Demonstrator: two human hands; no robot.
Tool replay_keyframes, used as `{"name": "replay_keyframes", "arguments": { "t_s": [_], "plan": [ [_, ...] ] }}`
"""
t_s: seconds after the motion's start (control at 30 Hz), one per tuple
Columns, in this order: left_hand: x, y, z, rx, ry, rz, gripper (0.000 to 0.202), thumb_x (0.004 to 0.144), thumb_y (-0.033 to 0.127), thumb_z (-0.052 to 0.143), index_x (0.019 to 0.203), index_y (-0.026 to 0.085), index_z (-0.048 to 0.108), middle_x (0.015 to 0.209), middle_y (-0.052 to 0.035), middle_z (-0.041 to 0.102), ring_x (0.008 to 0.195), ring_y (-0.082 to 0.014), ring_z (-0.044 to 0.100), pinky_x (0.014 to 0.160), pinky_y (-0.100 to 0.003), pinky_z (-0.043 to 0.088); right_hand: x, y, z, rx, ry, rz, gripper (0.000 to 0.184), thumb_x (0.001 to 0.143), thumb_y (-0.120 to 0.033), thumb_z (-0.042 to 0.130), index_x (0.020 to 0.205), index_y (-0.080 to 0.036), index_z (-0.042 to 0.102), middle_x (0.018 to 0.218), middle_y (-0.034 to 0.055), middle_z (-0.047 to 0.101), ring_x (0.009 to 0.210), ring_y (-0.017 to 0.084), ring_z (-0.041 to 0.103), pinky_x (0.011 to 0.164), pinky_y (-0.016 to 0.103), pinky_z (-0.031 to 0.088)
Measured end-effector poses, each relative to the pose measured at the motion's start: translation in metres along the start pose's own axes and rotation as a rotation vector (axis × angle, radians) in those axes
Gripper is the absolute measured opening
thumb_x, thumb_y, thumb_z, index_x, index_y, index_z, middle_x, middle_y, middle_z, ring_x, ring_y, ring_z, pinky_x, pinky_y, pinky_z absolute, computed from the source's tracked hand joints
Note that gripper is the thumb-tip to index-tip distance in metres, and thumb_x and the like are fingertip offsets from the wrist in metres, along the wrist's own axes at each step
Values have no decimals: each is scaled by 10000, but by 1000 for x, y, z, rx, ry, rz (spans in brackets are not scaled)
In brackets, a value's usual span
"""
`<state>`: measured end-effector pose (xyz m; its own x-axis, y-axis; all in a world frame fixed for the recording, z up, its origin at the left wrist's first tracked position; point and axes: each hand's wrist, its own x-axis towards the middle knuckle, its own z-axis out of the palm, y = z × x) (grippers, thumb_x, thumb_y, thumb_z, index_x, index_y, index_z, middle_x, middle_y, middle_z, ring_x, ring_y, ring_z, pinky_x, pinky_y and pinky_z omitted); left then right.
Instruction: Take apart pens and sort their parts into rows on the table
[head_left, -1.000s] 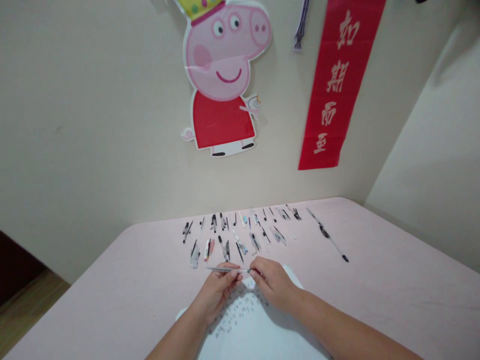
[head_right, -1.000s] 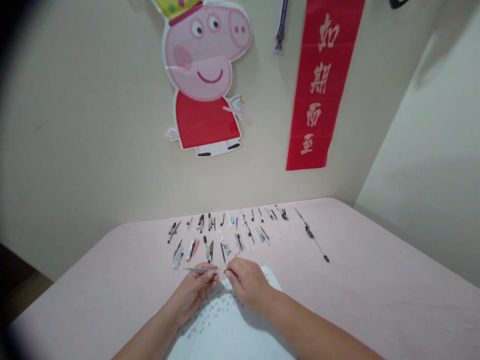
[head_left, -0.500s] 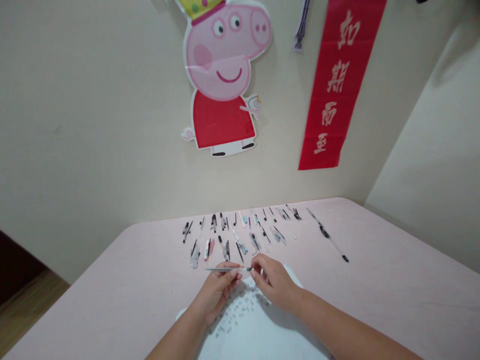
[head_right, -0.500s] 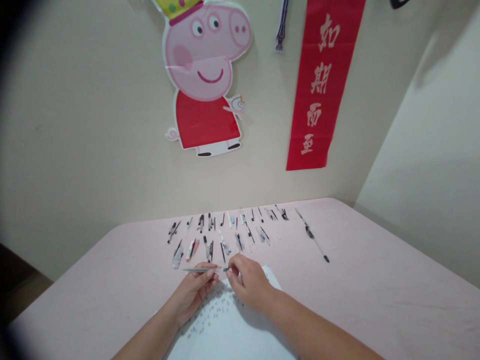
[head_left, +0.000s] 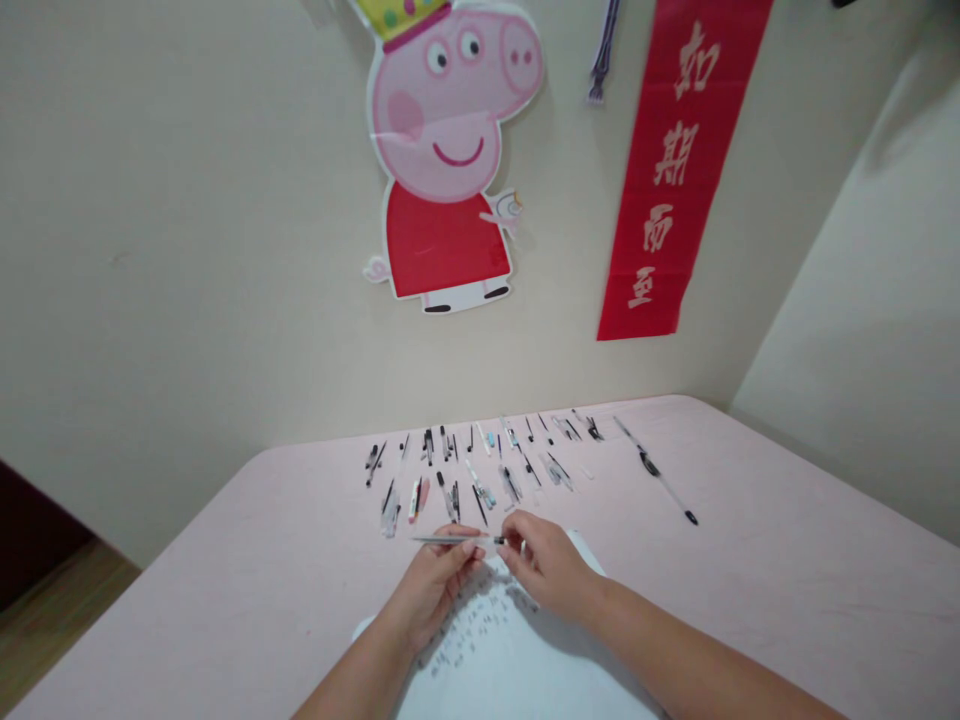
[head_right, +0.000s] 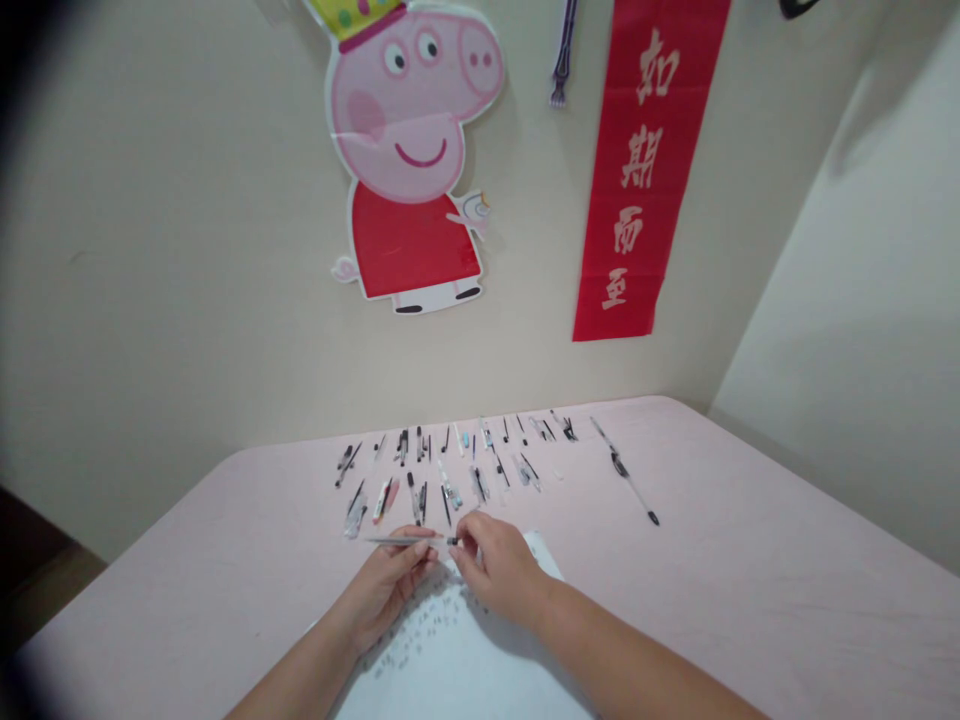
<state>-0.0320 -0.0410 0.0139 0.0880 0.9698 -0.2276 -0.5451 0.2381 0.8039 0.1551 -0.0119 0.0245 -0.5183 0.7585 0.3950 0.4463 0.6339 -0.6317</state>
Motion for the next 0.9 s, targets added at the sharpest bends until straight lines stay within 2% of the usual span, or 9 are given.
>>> {"name": "replay_keyframes", "arguments": {
  "t_s": [0.07, 0.23, 0.43, 0.7, 0.9],
  "plan": [
    [0, 0, 0, 1, 1, -5, 261, 593, 197, 852, 776, 125, 681, 715, -17, 683, 649, -85, 640, 644, -158, 548, 0, 0, 1, -5, 2, -16, 79, 867, -241, 472, 837, -184, 519, 728, 0, 555, 612, 122, 462, 588, 240, 341],
    [-1, -1, 0, 2, -5, -32, 270, 603, 195, 847, 796, 121, 674, 700, -21, 685, 644, -88, 641, 650, -165, 551, 1, 0, 1, -10, -26, -6, 286, 936, -280, 347, 717, -182, 503, 654, 2, 519, 612, 133, 467, 583, 250, 335],
    [-2, 1, 2, -15, 0, -21, 275, 601, 187, 848, 794, 117, 665, 690, -18, 682, 643, -79, 633, 648, -149, 538, 1, -3, -2, 11, -6, -19, 116, 887, -257, 444, 844, -185, 524, 742, 10, 559, 641, 136, 485, 599, 248, 351],
    [-1, 0, 0, 15, -32, -25, 271, 615, 220, 843, 797, 130, 665, 704, -15, 683, 651, -80, 632, 659, -160, 529, 1, 3, 4, -2, -50, -23, 311, 942, -309, 351, 690, -187, 487, 634, -7, 489, 600, 131, 459, 570, 244, 332],
    [-2, 2, 1, 29, -48, -27, 298, 608, 273, 847, 785, 132, 653, 691, -9, 661, 663, -85, 612, 662, -171, 505, 0, 1, 1, 32, -28, -12, 300, 949, -332, 349, 779, -179, 542, 687, 13, 544, 641, 142, 505, 606, 255, 368]
  ]
}}
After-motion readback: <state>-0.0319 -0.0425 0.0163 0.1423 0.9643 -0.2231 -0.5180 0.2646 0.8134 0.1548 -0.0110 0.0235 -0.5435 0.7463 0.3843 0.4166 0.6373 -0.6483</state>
